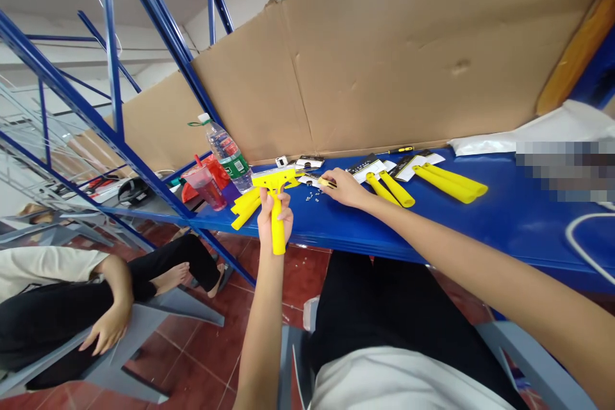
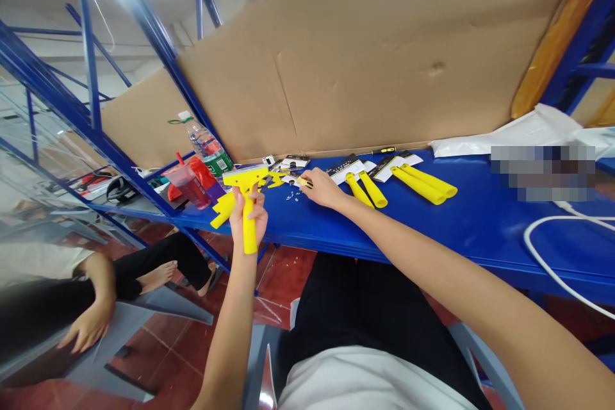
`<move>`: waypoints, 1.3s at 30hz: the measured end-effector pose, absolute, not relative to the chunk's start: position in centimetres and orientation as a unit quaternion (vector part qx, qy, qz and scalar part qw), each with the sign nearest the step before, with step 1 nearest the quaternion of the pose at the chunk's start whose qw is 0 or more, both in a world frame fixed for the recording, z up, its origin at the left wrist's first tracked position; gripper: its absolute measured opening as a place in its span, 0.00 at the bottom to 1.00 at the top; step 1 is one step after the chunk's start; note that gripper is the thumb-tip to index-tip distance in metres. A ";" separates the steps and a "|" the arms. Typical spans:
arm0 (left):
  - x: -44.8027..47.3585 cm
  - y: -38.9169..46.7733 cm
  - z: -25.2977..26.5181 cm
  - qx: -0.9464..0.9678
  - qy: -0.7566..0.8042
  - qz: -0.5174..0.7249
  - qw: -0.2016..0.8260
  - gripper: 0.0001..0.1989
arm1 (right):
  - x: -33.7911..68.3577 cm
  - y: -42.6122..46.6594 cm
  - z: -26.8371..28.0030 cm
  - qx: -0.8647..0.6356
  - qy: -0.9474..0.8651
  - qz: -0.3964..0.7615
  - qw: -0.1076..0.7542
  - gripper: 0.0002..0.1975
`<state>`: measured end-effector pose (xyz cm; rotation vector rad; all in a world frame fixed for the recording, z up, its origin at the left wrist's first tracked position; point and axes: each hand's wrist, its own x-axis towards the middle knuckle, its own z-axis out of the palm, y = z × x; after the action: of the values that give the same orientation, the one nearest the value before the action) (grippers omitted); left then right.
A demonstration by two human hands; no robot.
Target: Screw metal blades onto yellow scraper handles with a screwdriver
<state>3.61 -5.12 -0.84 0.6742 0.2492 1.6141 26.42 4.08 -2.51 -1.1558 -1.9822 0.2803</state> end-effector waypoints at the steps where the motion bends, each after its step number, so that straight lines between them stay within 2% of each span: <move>1: 3.6 -5.0 -0.9 0.292 0.110 0.705 0.636 0.15 | 26.5 4.0 -2.5 -0.458 -0.785 0.114 0.401 0.07; 7: 3.5 -4.2 -1.5 0.262 0.141 0.706 0.642 0.17 | 25.6 4.4 -2.6 -0.493 -0.767 0.111 0.396 0.09; 12: 3.3 -3.7 -1.8 0.244 0.137 0.706 0.650 0.14 | 23.9 5.9 -2.1 -0.477 -0.802 0.115 0.341 0.08; 17: 3.0 -3.6 -1.7 0.238 0.110 0.714 0.650 0.17 | 23.5 7.0 -1.5 -0.456 -0.829 0.140 0.292 0.07; 25: 3.1 -3.6 -1.9 0.248 0.115 0.709 0.650 0.15 | 24.1 6.6 -1.5 -0.440 -0.841 0.141 0.280 0.07; 31: 3.2 -3.6 -1.7 0.245 0.123 0.704 0.656 0.17 | 24.8 6.1 -1.2 -0.432 -0.830 0.144 0.323 0.07; 39: 4.6 -3.9 -0.2 0.188 0.169 0.672 0.696 0.17 | 26.3 5.7 1.4 -0.449 -0.760 0.138 0.449 0.07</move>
<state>4.62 -3.93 -0.23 0.4199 0.3780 1.4984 26.34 5.67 1.41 -1.1109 -1.8808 0.3417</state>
